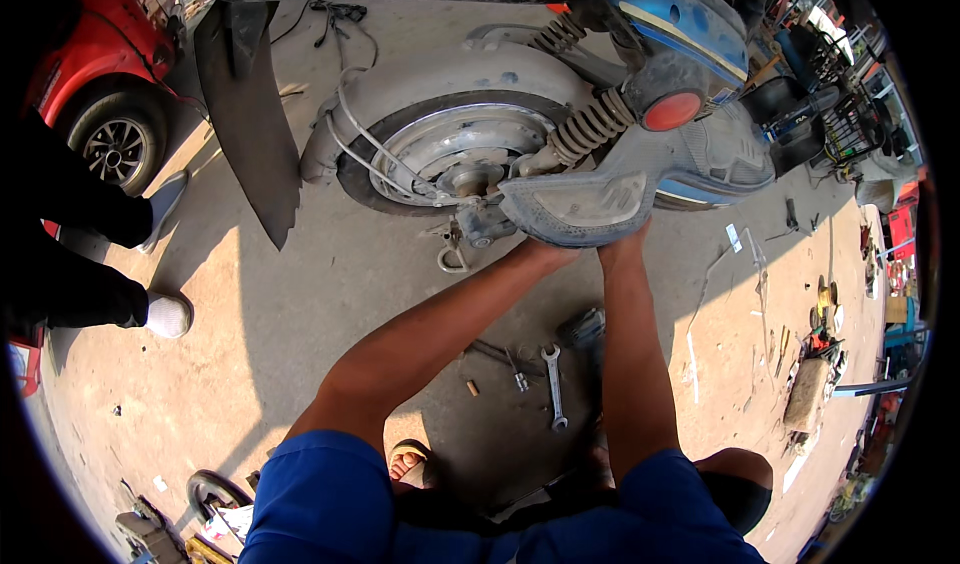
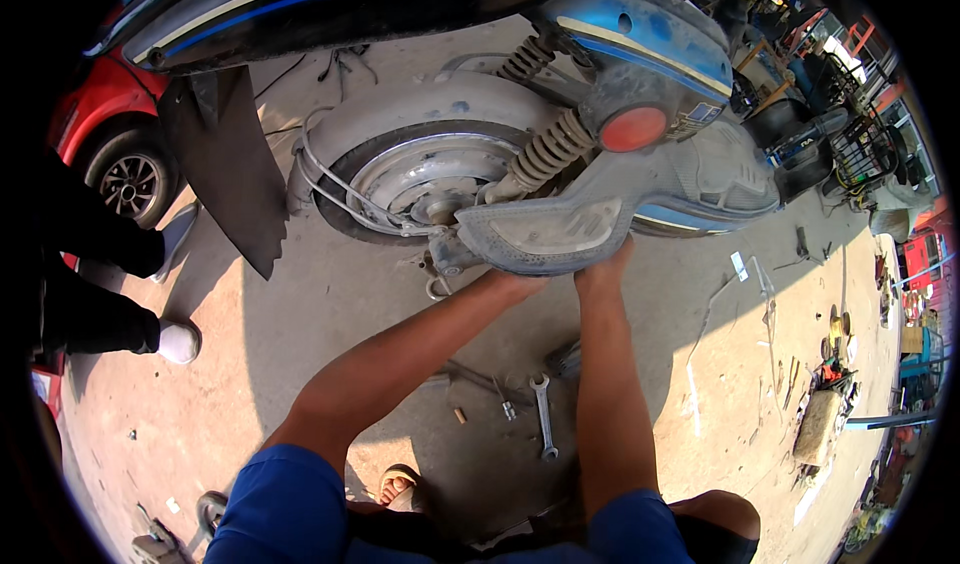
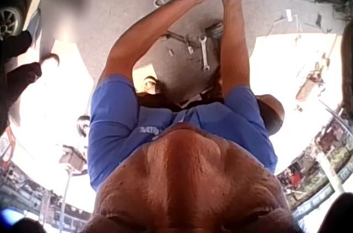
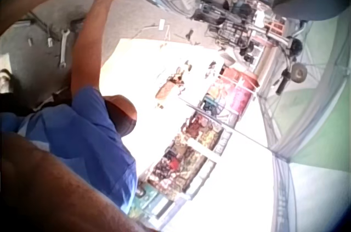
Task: The person uses a pressure gauge to check the tire pressure of a blue scooter. They then use a wrench and a cordless impact driver to tighten bolts on the rear wheel hub and brake assembly.
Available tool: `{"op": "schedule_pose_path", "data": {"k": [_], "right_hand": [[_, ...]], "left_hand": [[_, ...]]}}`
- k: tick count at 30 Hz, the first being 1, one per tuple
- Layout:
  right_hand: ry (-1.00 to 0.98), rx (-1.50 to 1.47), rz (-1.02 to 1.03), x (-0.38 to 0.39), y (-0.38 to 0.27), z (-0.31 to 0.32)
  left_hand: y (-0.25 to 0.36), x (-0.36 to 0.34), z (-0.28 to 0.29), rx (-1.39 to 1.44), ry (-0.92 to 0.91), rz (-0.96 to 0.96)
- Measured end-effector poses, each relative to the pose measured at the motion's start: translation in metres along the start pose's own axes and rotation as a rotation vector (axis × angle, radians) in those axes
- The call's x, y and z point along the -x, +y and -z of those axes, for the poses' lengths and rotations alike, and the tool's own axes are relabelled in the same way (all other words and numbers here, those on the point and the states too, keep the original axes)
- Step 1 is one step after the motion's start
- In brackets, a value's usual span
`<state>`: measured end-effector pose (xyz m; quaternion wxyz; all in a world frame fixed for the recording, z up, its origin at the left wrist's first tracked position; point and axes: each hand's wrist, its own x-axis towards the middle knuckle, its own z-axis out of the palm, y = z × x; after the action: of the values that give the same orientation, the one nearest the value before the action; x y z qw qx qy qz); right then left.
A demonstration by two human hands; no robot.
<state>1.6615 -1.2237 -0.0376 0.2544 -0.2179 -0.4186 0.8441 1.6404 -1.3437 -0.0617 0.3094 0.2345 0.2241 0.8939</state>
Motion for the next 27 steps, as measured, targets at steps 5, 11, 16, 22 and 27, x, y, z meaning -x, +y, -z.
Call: {"op": "schedule_pose_path", "data": {"k": [5, 11, 16, 22, 27], "right_hand": [[-0.176, -0.023, 0.034, -0.038, 0.019, 0.023], [-0.124, -0.198, -0.219, -0.037, 0.011, 0.005], [-0.008, 0.368, -0.182, 0.002, -0.014, 0.004], [-0.126, 1.071, -0.269, 0.02, -0.021, 0.087], [-0.372, 1.742, -0.191, 0.051, -0.031, 0.144]], "left_hand": [[0.008, 0.023, -0.016, -1.432, 0.066, -0.156], [0.029, 0.049, -0.006, -0.853, 0.119, 0.063], [0.05, 0.085, 0.017, -1.216, 0.051, 0.369], [0.06, 0.14, 0.036, -1.746, -0.194, 0.763], [0.048, 0.19, 0.055, -1.982, -0.426, 1.011]]}}
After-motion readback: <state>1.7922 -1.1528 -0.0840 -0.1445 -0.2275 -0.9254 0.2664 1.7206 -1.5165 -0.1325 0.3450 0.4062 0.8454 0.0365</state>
